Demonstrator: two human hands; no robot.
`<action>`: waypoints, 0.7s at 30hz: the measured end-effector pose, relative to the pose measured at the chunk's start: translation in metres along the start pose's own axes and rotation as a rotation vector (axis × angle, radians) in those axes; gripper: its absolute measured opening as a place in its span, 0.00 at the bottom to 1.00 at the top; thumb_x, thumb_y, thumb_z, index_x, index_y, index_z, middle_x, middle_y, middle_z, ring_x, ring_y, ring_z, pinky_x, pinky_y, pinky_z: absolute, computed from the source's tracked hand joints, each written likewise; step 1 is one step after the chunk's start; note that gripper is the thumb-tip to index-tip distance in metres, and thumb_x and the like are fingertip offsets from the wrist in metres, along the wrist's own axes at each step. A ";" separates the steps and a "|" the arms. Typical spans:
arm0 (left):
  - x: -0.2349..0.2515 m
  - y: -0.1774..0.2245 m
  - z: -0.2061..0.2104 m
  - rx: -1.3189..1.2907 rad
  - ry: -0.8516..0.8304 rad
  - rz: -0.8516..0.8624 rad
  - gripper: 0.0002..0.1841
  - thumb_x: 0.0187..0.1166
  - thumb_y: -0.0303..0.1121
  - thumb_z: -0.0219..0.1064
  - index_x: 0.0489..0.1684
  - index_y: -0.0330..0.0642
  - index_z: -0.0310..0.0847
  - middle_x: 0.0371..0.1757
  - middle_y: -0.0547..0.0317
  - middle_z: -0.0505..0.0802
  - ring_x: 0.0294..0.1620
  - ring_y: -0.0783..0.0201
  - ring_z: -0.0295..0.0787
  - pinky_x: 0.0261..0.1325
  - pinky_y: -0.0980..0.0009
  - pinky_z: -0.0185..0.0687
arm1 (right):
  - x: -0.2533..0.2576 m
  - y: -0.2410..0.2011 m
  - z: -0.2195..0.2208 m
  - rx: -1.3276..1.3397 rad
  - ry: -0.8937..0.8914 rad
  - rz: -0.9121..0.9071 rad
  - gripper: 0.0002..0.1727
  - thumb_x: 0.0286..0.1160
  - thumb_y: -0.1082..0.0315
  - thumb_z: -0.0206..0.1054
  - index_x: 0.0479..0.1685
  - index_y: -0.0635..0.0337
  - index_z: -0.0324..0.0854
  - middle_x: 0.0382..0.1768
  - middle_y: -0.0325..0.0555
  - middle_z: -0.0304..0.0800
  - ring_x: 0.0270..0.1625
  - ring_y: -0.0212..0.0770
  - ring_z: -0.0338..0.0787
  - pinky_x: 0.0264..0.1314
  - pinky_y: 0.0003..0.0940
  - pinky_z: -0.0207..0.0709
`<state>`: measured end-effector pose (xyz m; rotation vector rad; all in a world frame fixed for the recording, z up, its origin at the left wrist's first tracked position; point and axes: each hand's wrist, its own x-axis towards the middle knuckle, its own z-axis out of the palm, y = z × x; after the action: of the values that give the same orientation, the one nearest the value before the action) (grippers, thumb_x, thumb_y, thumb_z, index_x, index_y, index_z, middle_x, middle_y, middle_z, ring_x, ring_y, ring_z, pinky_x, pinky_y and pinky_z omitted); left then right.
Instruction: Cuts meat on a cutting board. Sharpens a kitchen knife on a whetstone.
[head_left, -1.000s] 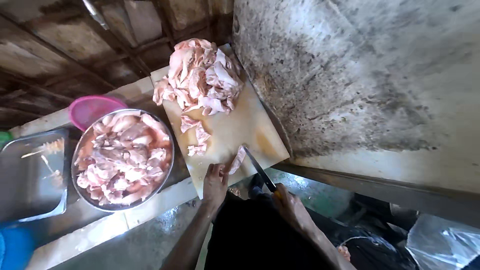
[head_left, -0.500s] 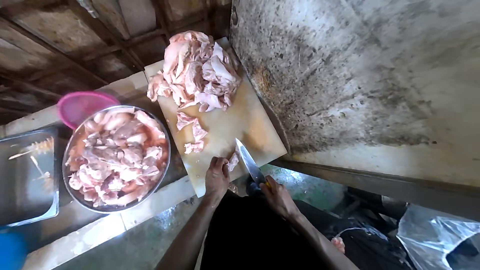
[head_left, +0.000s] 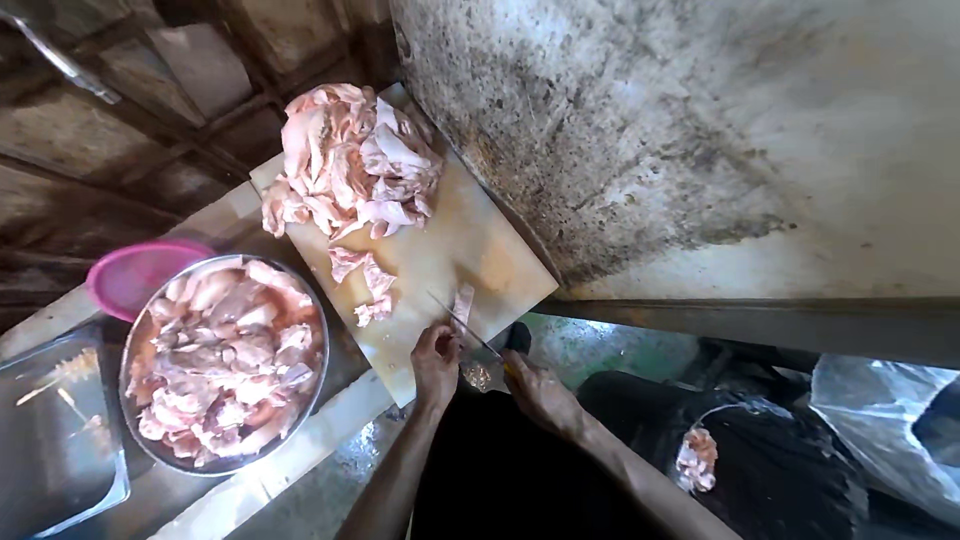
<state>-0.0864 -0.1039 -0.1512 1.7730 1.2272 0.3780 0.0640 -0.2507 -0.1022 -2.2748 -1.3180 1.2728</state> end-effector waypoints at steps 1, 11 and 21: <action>-0.001 -0.001 0.003 -0.004 0.014 0.010 0.11 0.74 0.29 0.75 0.52 0.40 0.88 0.48 0.57 0.94 0.44 0.68 0.94 0.53 0.65 0.95 | 0.000 -0.006 0.002 -0.029 0.005 0.005 0.26 0.91 0.57 0.51 0.85 0.50 0.67 0.69 0.57 0.85 0.56 0.58 0.94 0.58 0.57 0.87; 0.005 0.008 0.003 0.157 -0.004 0.050 0.11 0.72 0.26 0.76 0.49 0.38 0.89 0.47 0.51 0.90 0.44 0.61 0.92 0.51 0.62 0.92 | -0.017 -0.021 0.030 -0.016 -0.066 0.129 0.29 0.92 0.59 0.49 0.90 0.49 0.58 0.76 0.59 0.78 0.50 0.60 0.95 0.52 0.58 0.88; 0.019 0.018 -0.004 0.265 -0.108 0.149 0.07 0.73 0.26 0.76 0.44 0.35 0.90 0.45 0.50 0.91 0.39 0.61 0.92 0.47 0.61 0.93 | 0.013 -0.068 0.041 0.013 0.000 0.239 0.32 0.86 0.73 0.52 0.91 0.55 0.54 0.74 0.67 0.74 0.50 0.64 0.93 0.51 0.58 0.88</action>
<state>-0.0700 -0.0867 -0.1386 2.0913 1.1122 0.2076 -0.0054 -0.2100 -0.0963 -2.4819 -1.0574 1.3482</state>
